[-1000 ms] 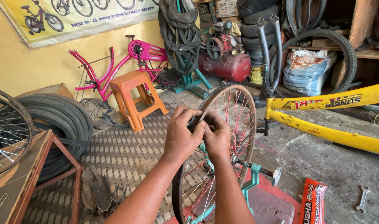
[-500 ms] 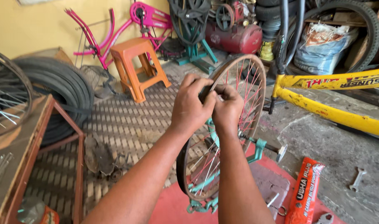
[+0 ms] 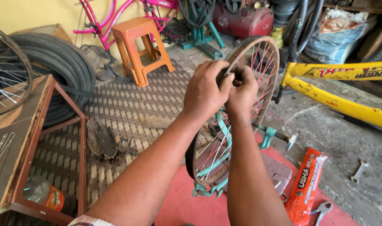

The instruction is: The person places a bicycle wheel rim on a truing stand, threads spokes through the rim holes, and attaches spoke nipples by hand to assemble the wheel.

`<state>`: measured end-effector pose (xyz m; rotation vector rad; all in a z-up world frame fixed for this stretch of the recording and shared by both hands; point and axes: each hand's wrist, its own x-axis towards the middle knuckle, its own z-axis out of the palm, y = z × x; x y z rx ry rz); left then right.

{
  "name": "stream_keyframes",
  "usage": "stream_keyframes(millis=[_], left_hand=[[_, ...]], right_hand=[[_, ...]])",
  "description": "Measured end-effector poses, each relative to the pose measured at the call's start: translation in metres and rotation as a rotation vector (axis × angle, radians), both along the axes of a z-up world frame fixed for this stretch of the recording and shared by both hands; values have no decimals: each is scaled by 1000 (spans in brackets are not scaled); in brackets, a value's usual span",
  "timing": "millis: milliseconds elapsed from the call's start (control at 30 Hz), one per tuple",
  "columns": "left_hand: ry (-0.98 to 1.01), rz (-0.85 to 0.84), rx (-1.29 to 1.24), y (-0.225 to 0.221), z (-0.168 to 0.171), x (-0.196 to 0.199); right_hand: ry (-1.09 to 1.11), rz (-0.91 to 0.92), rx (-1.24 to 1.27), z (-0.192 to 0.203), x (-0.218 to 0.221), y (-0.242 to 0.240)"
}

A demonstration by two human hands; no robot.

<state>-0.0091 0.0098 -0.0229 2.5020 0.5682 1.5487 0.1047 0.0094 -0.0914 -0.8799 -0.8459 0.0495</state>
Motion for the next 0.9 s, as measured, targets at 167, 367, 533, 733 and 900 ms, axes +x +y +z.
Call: stream_keyframes(millis=[167,367,533,733,900], left_hand=[[-67,-44,12,-9,1,12],[19,117,63,-13,-11,20],[119,177,39,-15,-7,15],[150,154,27,-10,-1,23],[383,253,-65,-7,4,25]], right_hand=[[-252,-145,-34,7,17,-23],[-158,-191,-63,11,20,-35],[-380,-262,-59,3,84,-89],[-241,-550,-620,-105,190,-173],[-256,-546,-1216,-304,208,-216]])
